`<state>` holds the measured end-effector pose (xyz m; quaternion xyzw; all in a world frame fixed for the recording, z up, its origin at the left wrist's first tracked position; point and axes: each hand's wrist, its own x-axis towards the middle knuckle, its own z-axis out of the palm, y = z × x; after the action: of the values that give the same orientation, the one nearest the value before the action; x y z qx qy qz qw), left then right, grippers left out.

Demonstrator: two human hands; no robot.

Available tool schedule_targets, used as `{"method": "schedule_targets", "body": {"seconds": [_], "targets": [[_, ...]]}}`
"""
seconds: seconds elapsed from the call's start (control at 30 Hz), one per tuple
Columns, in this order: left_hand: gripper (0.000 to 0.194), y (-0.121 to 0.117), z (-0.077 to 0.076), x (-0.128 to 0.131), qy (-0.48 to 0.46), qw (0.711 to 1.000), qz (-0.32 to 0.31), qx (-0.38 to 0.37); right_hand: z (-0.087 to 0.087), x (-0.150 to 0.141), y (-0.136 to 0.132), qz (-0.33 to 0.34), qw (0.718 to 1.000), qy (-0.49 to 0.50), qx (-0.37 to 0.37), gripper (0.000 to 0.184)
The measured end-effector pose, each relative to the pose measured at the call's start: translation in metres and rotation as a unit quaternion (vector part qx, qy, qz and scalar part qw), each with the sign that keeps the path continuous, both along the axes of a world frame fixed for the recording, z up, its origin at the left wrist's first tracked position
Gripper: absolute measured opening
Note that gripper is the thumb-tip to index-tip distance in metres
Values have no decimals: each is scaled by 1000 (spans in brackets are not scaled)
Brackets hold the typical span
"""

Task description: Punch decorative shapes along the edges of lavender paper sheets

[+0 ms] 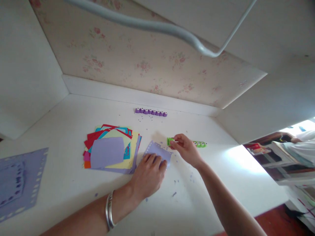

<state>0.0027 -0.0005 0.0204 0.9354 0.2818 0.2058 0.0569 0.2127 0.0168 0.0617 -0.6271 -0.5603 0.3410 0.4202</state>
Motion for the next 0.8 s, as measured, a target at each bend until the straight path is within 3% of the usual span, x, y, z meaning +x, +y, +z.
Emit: {"method": "schedule_targets", "body": {"seconds": [0.17, 0.27, 0.37, 0.47, 0.63, 0.8], "targets": [[46, -3, 1, -2, 2, 1000, -1, 25, -26, 23, -40, -73, 982, 175, -21, 36], [53, -3, 1, -3, -5, 1000, 1, 23, -31, 27, -45, -76, 963, 256, -35, 35], [45, -1, 0, -4, -14, 1000, -2, 12, -30, 28, -47, -63, 954, 287, -56, 40], [42, 1, -2, -4, -13, 1000, 3, 16, -29, 31, -47, -66, 960, 264, -66, 48], [53, 0, -3, -5, 24, 998, 22, 46, -33, 39, -47, -80, 977, 193, -49, 48], [53, 0, -3, -4, 32, 997, 37, 53, -38, 42, -49, -78, 997, -16, -22, 38]]}}
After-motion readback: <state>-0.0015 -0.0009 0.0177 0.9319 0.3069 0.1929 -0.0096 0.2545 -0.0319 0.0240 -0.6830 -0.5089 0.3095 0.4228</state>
